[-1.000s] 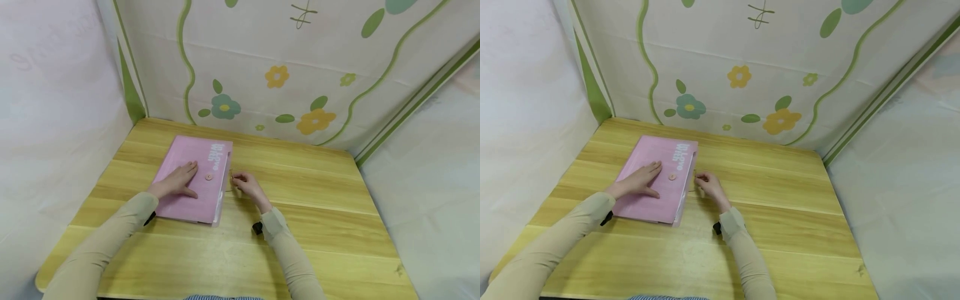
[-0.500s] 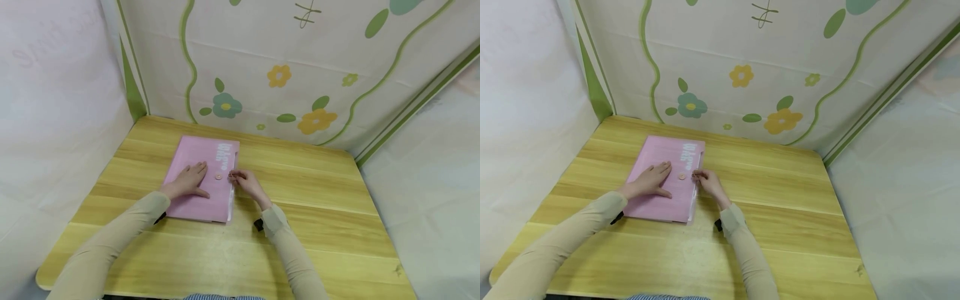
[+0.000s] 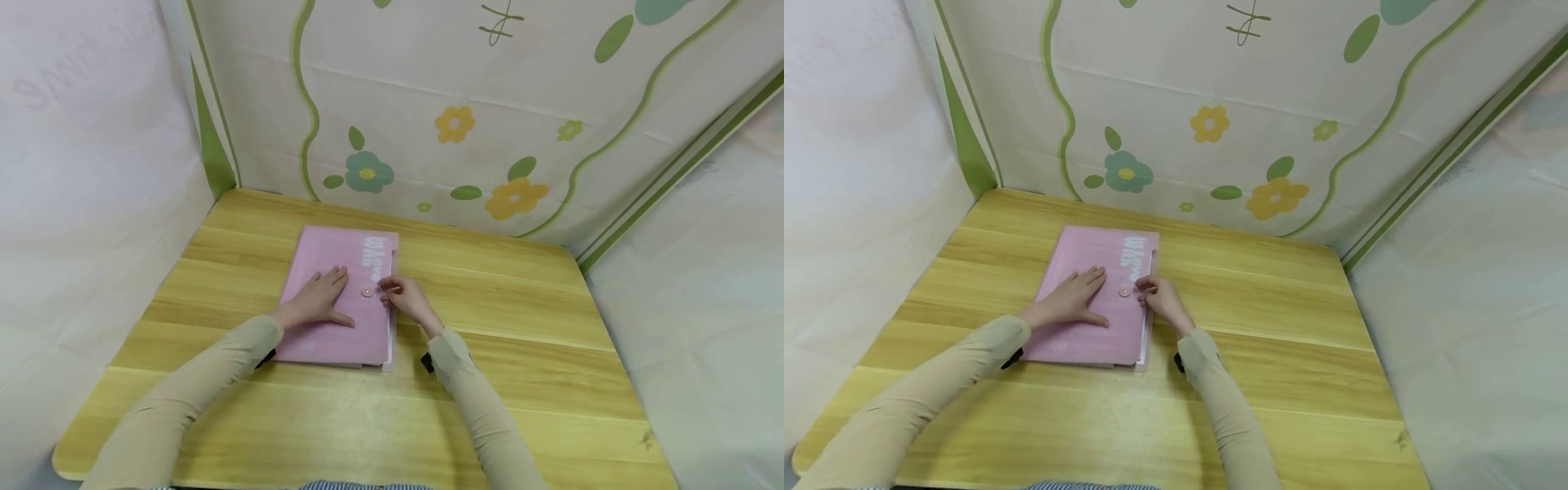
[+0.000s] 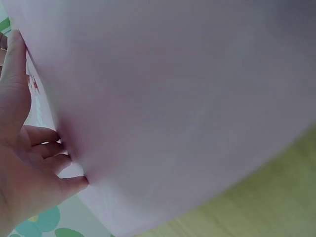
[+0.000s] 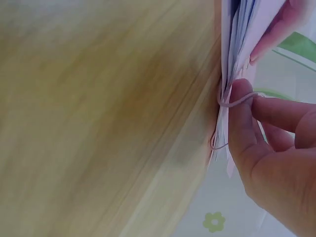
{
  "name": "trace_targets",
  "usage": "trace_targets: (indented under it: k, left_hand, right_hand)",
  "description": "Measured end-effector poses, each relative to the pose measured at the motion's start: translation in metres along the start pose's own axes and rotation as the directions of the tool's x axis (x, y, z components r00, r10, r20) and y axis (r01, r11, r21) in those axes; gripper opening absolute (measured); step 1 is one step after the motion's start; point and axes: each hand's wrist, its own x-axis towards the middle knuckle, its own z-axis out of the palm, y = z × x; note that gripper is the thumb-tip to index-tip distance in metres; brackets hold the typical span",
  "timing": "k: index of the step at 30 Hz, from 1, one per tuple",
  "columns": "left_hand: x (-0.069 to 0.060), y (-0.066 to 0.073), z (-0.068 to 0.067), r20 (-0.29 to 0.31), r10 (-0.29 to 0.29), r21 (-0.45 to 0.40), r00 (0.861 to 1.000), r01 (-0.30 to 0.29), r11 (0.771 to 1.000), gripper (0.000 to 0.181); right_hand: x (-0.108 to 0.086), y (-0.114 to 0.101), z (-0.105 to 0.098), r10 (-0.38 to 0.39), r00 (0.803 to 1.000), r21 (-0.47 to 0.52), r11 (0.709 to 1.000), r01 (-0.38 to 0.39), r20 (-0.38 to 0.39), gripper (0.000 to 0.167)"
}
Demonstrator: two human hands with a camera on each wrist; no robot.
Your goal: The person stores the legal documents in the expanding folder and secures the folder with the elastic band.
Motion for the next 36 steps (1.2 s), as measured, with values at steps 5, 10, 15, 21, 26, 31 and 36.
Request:
trace_targets:
  k: [5, 10, 15, 21, 26, 31, 36]
  left_hand:
    - [0.002, -0.001, 0.002, -0.015, 0.019, 0.008, 1.0, -0.019, 1.0, 0.117]
    - [0.003, -0.001, 0.003, -0.044, 0.03, 0.029, 0.999, -0.028, 0.999, 0.119]
    - [0.003, 0.0, 0.004, -0.063, 0.039, 0.024, 0.997, -0.037, 0.999, 0.119]
    - [0.004, 0.002, 0.003, -0.058, 0.043, 0.043, 0.997, -0.041, 0.998, 0.119]
    - [0.004, 0.002, 0.001, -0.036, 0.027, 0.028, 0.999, -0.026, 0.999, 0.12]
    - [0.003, 0.001, 0.0, -0.031, 0.026, 0.03, 0.999, -0.025, 0.999, 0.119]
    - [0.004, 0.0, 0.001, -0.019, 0.027, 0.028, 0.999, -0.026, 0.999, 0.119]
  right_hand:
    - [0.005, -0.001, 0.002, -0.05, 0.998, -0.154, 0.987, 0.046, -0.023, 0.022]
    - [0.013, -0.005, 0.008, -0.131, 0.991, -0.293, 0.948, 0.121, -0.016, 0.018]
    - [0.02, -0.013, 0.016, -0.208, 0.977, -0.465, 0.862, 0.2, 0.034, 0.014]
    - [0.025, -0.021, 0.021, -0.279, 0.955, -0.577, 0.765, 0.285, 0.103, 0.007]
    - [0.027, -0.025, 0.022, -0.305, 0.943, -0.624, 0.713, 0.319, 0.133, 0.006]
    - [0.028, -0.029, 0.021, -0.307, 0.937, -0.635, 0.693, 0.342, 0.169, 0.006]
    - [0.03, -0.034, 0.021, -0.293, 0.933, -0.654, 0.668, 0.356, 0.208, 0.006]
